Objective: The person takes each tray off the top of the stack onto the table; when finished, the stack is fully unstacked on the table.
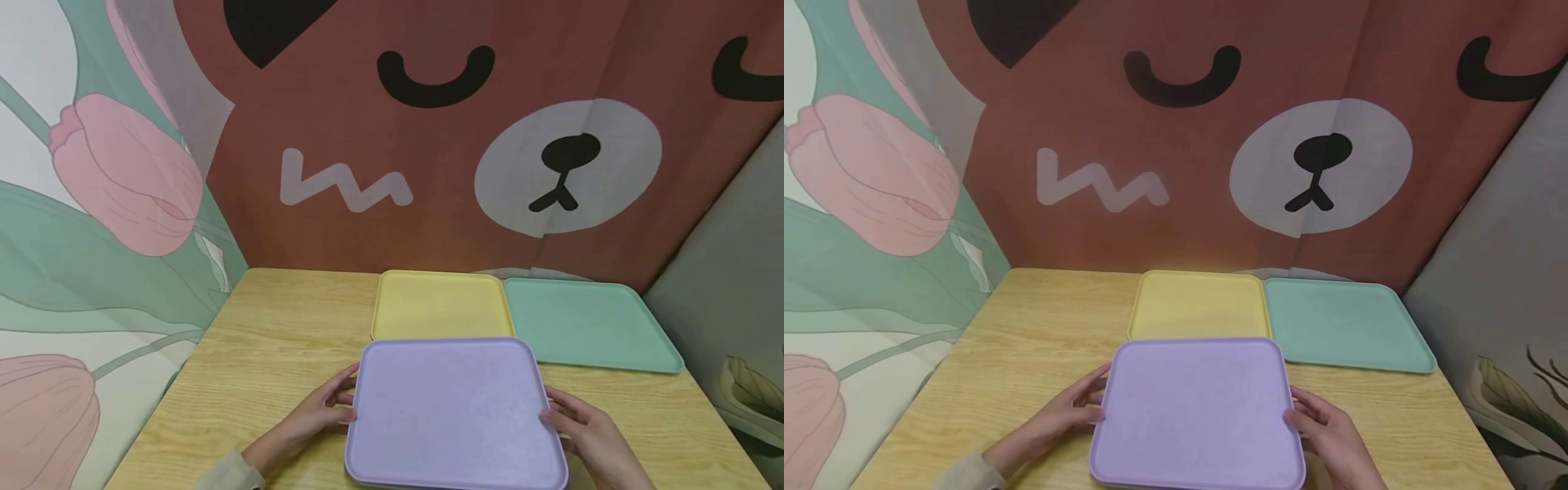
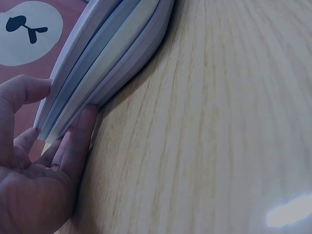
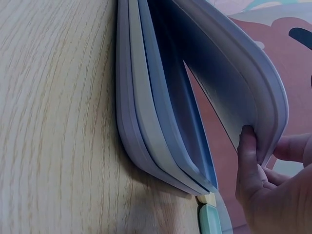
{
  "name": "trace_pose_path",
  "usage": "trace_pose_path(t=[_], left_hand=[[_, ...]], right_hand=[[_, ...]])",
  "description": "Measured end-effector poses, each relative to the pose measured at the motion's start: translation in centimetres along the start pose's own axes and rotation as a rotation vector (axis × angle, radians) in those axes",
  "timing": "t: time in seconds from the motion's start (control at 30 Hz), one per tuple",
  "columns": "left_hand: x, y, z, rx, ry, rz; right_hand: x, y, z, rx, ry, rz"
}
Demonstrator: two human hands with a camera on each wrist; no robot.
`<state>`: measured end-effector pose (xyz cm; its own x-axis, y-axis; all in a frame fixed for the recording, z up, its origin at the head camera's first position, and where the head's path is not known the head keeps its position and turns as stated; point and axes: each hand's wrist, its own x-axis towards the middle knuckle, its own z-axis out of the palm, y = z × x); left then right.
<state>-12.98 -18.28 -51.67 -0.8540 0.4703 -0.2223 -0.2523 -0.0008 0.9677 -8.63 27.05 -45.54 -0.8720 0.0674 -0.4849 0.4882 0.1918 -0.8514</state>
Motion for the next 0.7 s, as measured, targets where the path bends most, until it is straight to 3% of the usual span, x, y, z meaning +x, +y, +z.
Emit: trace_pose_path(t=[0.5, 0.7], left_hand=[[0.02, 0.0, 0.0, -0.001, 0.0, 0.001], [-0.1, 0.07, 0.02, 0.011, 0.004, 0.002]], right_hand=[[-0.08, 0.1, -0.24, 0.056, 0.002, -0.001], [-0.02, 0.09, -0.87, 0.007, 0.002, 0.013]])
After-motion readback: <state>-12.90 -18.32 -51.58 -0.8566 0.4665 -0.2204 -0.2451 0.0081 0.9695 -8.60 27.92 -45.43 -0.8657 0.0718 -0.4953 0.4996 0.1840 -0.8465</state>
